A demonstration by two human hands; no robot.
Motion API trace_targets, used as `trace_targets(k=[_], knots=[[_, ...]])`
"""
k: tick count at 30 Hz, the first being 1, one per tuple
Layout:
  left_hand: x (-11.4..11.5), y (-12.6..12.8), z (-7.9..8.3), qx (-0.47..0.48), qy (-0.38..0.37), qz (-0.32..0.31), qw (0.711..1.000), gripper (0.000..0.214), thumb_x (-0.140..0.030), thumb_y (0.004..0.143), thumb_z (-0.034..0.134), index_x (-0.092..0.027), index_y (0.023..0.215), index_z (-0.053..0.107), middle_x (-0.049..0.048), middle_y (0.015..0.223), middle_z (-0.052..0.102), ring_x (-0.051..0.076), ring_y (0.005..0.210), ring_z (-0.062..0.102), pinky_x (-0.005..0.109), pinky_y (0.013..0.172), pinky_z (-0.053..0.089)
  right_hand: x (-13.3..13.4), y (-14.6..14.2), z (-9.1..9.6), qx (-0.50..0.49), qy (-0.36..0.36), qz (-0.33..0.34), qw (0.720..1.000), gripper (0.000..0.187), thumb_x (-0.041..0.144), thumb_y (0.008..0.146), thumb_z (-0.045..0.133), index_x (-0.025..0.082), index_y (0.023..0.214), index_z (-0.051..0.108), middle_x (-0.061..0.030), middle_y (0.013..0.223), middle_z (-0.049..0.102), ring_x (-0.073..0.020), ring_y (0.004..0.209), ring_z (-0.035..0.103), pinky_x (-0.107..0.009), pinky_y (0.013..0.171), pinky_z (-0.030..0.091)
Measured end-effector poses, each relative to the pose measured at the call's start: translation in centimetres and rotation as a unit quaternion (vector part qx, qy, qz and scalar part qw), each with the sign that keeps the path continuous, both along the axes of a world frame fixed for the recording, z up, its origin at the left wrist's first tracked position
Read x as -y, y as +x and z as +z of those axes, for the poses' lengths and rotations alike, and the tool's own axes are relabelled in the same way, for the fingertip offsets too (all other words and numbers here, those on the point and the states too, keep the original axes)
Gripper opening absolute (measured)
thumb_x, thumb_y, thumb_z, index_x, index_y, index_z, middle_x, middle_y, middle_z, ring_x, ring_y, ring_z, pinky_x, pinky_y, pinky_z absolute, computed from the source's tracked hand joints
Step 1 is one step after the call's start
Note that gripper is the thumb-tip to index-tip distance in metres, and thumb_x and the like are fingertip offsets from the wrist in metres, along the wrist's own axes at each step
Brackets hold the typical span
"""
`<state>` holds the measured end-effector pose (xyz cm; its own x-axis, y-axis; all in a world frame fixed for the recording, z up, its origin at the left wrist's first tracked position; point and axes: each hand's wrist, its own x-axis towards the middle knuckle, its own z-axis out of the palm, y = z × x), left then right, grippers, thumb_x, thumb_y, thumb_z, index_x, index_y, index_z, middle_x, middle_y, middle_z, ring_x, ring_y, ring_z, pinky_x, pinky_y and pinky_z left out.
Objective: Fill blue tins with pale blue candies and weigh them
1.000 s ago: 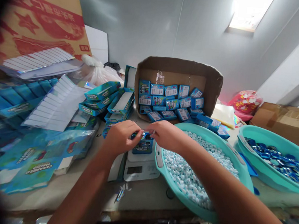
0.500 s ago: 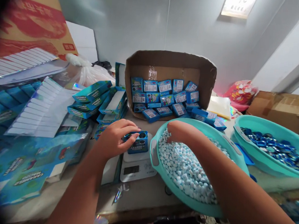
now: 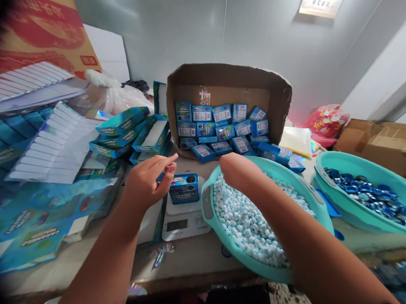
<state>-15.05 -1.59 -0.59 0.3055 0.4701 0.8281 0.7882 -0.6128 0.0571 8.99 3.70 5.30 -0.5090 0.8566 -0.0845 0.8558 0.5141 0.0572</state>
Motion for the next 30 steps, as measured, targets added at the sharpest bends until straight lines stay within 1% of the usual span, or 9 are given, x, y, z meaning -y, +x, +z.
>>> trace_targets(k=[2, 4, 7, 9, 15, 22, 25, 28, 30], knots=[[0.1, 0.1, 0.0, -0.002, 0.003, -0.001, 1.0, 0.029, -0.02, 0.096, 0.051, -0.006, 0.117, 0.066, 0.0094, 0.09, 0.07, 0.02, 0.079, 0.063, 0.033, 0.071, 0.048, 0.3, -0.3, 0.3, -0.039, 0.023, 0.014, 0.999, 0.01, 0.013, 0.083, 0.065, 0.015, 0.084, 0.075, -0.007, 0.083, 0.071, -0.0195, 0.081, 0.064, -0.026, 0.071, 0.043], [0.2, 0.2, 0.0, 0.01, -0.011, -0.011, 1.0, 0.029, -0.02, 0.097, 0.049, -0.006, 0.115, 0.067, 0.0095, 0.09, 0.07, 0.02, 0.08, 0.063, 0.033, 0.072, 0.048, 0.9, -0.8, 0.5, -0.139, 0.027, 0.035, 0.989, 0.009, 0.016, 0.085, 0.066, 0.017, 0.086, 0.074, -0.0034, 0.084, 0.071, -0.0162, 0.078, 0.063, -0.025, 0.068, 0.042], [0.4, 0.6, 0.3, 0.066, -0.067, -0.051, 0.994, 0.03, -0.021, 0.1, 0.044, -0.009, 0.113, 0.067, 0.0088, 0.094, 0.071, 0.019, 0.086, 0.065, 0.031, 0.076, 0.049, 1.9, -2.0, 0.1, -0.326, -0.011, 0.053, 0.944, 0.005, 0.017, 0.083, 0.069, 0.018, 0.085, 0.074, 0.0016, 0.073, 0.068, -0.0112, 0.064, 0.058, -0.022, 0.061, 0.04], [0.5, 0.7, 0.4, 0.084, -0.095, -0.071, 0.989, 0.029, -0.022, 0.101, 0.043, -0.011, 0.112, 0.068, 0.0078, 0.096, 0.071, 0.019, 0.09, 0.065, 0.031, 0.079, 0.049, 2.2, -2.6, -0.6, -0.388, -0.045, 0.051, 0.919, 0.004, 0.02, 0.082, 0.071, 0.018, 0.085, 0.073, 0.0026, 0.068, 0.066, -0.0104, 0.06, 0.056, -0.022, 0.057, 0.039], [0.4, 0.6, 0.5, -0.012, -0.106, -0.025, 0.994, 0.026, -0.027, 0.1, 0.046, -0.015, 0.095, 0.069, 0.0048, 0.089, 0.071, 0.021, 0.084, 0.064, 0.034, 0.075, 0.046, 1.3, -3.1, -2.8, -0.459, -0.167, 0.039, 0.872, 0.004, 0.017, 0.079, 0.071, 0.015, 0.083, 0.071, 0.001, 0.067, 0.066, -0.0113, 0.061, 0.058, -0.021, 0.055, 0.042], [0.4, 0.6, 0.4, -0.036, -0.137, 0.015, 0.99, 0.029, -0.03, 0.101, 0.044, -0.016, 0.09, 0.068, 0.0039, 0.087, 0.069, 0.021, 0.084, 0.062, 0.034, 0.073, 0.043, 1.4, -3.6, -2.9, -0.503, -0.182, 0.029, 0.844, 0.012, 0.019, 0.08, 0.07, 0.015, 0.091, 0.07, -0.0013, 0.075, 0.069, -0.013, 0.067, 0.063, -0.023, 0.061, 0.05], [0.3, 0.7, 0.3, -0.036, -0.156, 0.013, 0.987, 0.029, -0.031, 0.101, 0.044, -0.017, 0.091, 0.068, 0.004, 0.088, 0.069, 0.02, 0.085, 0.062, 0.034, 0.075, 0.043, 1.2, -2.9, -1.8, -0.462, -0.129, 0.032, 0.877, 0.014, 0.014, 0.083, 0.064, 0.015, 0.095, 0.071, -0.0025, 0.084, 0.071, -0.0134, 0.073, 0.064, -0.023, 0.068, 0.051], [0.3, 0.7, 0.1, -0.018, -0.173, 0.011, 0.985, 0.031, -0.032, 0.101, 0.043, -0.017, 0.09, 0.068, 0.0041, 0.088, 0.069, 0.02, 0.085, 0.062, 0.034, 0.075, 0.043, 0.3, -0.9, -0.4, -0.303, -0.001, 0.048, 0.952, 0.021, 0.008, 0.085, 0.058, 0.016, 0.096, 0.073, -0.0039, 0.095, 0.072, -0.0156, 0.083, 0.065, -0.025, 0.075, 0.048], [0.2, 0.7, 0.1, -0.007, -0.192, 0.013, 0.981, 0.031, -0.033, 0.101, 0.043, -0.017, 0.09, 0.068, 0.0043, 0.088, 0.069, 0.02, 0.085, 0.062, 0.034, 0.075, 0.043, -0.5, 0.5, 0.3, -0.186, 0.033, 0.032, 0.982, 0.018, 0.01, 0.085, 0.06, 0.016, 0.094, 0.074, -0.0053, 0.096, 0.072, -0.0184, 0.086, 0.064, -0.026, 0.076, 0.046]])
